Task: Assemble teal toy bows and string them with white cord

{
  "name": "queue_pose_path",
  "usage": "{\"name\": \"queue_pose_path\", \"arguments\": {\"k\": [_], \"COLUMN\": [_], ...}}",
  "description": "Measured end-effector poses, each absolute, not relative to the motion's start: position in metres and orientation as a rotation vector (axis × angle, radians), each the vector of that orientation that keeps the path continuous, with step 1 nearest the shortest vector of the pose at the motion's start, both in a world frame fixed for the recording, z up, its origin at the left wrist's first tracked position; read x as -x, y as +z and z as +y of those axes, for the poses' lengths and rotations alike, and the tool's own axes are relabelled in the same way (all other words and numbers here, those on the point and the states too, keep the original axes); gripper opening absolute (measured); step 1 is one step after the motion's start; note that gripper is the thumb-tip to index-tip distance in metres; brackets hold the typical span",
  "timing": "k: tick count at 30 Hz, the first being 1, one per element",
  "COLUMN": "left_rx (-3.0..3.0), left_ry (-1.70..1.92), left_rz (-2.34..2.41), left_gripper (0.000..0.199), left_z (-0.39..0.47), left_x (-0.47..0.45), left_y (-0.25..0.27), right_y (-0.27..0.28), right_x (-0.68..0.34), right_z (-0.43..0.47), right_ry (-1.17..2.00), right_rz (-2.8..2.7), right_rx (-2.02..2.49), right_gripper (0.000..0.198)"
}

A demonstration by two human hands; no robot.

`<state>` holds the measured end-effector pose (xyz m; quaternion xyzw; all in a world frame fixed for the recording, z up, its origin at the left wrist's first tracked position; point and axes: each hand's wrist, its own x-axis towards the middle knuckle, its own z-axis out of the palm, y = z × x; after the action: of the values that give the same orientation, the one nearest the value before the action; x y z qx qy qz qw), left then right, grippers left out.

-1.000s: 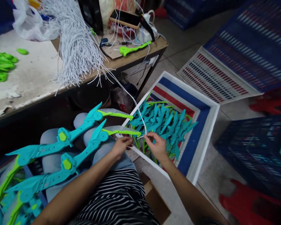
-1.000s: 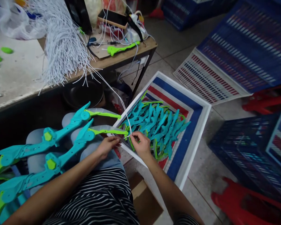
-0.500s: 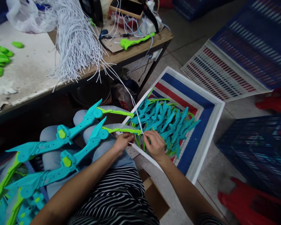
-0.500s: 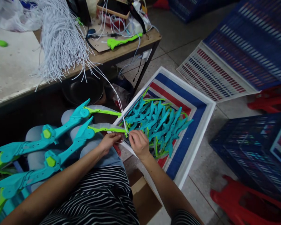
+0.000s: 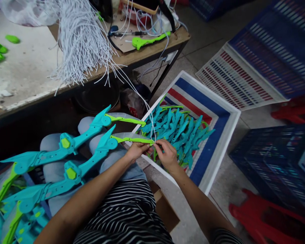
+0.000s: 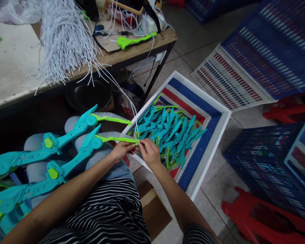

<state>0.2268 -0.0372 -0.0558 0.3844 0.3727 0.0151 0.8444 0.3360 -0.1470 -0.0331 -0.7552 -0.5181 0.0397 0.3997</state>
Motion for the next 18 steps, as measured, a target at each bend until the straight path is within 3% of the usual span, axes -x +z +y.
{"name": "queue_pose_path", "arguments": {"k": [10,15,18], "left_rx": [-1.108,-1.173,-1.345], "left_ry": [-0.061,-0.122,-0.196], "left_rz": [0.889,0.941,0.918], "left_gripper": [0.021,0.022,0.024], "left_z": [-0.035,-0.029,-0.020], "left_x": [-0.231,-0.216,-0.160], "left_y": [-0.045,-0.027,-0.004], "right_y": [-0.047,-0.047,-0.048], "right_x": [-0.346,-0.336,-0.338], "right_z": [-0.128,-0.121,-0.124], "right_ry": [0.926,0.865,0.819], "right_rz": [-0.412,-0.455,-0.514], "right_rx": [1.732,1.750,1.779], "right_gripper": [0.034,0.029,0.028]}}
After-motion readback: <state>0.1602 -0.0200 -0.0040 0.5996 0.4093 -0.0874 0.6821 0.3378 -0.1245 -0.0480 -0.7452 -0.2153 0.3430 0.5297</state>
